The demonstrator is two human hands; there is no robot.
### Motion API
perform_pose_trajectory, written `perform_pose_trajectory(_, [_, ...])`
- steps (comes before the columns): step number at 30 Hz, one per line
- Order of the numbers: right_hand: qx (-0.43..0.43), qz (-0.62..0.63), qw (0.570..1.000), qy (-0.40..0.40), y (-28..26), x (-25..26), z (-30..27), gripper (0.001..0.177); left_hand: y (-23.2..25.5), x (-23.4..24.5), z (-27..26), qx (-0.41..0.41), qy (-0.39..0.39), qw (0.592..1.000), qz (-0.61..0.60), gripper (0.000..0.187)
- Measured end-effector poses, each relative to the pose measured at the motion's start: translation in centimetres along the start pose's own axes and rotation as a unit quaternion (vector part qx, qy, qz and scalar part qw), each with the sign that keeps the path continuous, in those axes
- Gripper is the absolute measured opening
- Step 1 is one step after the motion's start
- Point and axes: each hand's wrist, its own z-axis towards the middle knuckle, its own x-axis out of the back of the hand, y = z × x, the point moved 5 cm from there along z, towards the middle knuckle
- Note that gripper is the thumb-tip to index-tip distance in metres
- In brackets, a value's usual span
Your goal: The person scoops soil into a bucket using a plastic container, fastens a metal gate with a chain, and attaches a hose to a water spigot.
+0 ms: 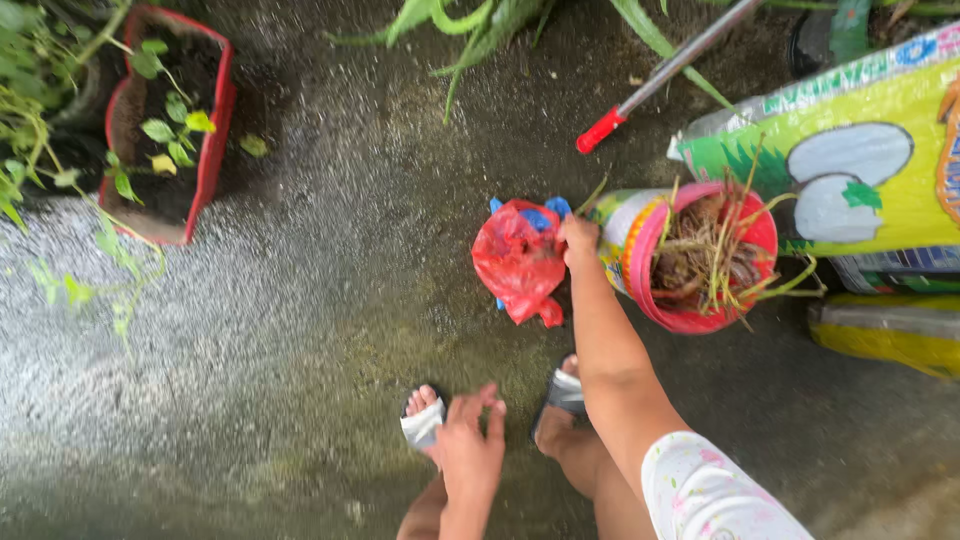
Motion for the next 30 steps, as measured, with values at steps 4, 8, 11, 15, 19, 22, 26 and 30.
perform_pose_trajectory(4, [0.129, -0.303, 0.943, 0.057, -5.1, -3.1, -5.7, 0.036, -1.4, -0.4, -0.6, -0.015, 0.014, 0.999, -0.041, 0.024])
perform_pose_trajectory(8, [0.398, -0.497, 0.759, 0.135, -14.9, -6.6, -19.5, 0.026, -2.9, 0.0, -3.2, -0.008, 0.045, 0.999, -0.019, 0.025])
perform_pose_trajectory(11, [0.268, -0.374, 0.885, 0.074, -23.7, -5.6, -30.9, 0.034, -3.4, 0.1, -6.5, -0.02, 0.071, 0.997, 0.032, 0.026])
perform_pose_trajectory(15, [0.279, -0.443, 0.852, 0.017, -37.7, -1.7, -44.8, 0.028, -3.5, -0.2, -10.9, 0.102, -0.037, 0.992, 0.063, 0.031])
perform_pose_trajectory(19, [0.247, -0.514, 0.822, 0.009, -45.2, 4.1, -51.3, 0.028, -0.9, 0.4, -13.8, 0.098, -0.034, 0.989, 0.105, 0.031])
perform_pose_trajectory(22, [0.252, -0.531, 0.809, 0.009, -46.7, 8.9, -51.5, 0.027, 1.8, 0.9, -14.8, 0.022, 0.036, 0.995, 0.093, 0.028])
perform_pose_trajectory(26, [0.314, -0.566, 0.76, 0.054, -44.5, 12.5, -46.4, 0.028, 4.6, -0.5, -15.0, 0.044, 0.031, 0.996, 0.065, 0.029])
perform_pose_trajectory(30, [0.361, -0.687, 0.626, 0.078, -37.8, 11.9, -38.6, 0.038, 6.9, -2.0, -15.2, 0.048, 0.02, 0.997, 0.058, 0.031])
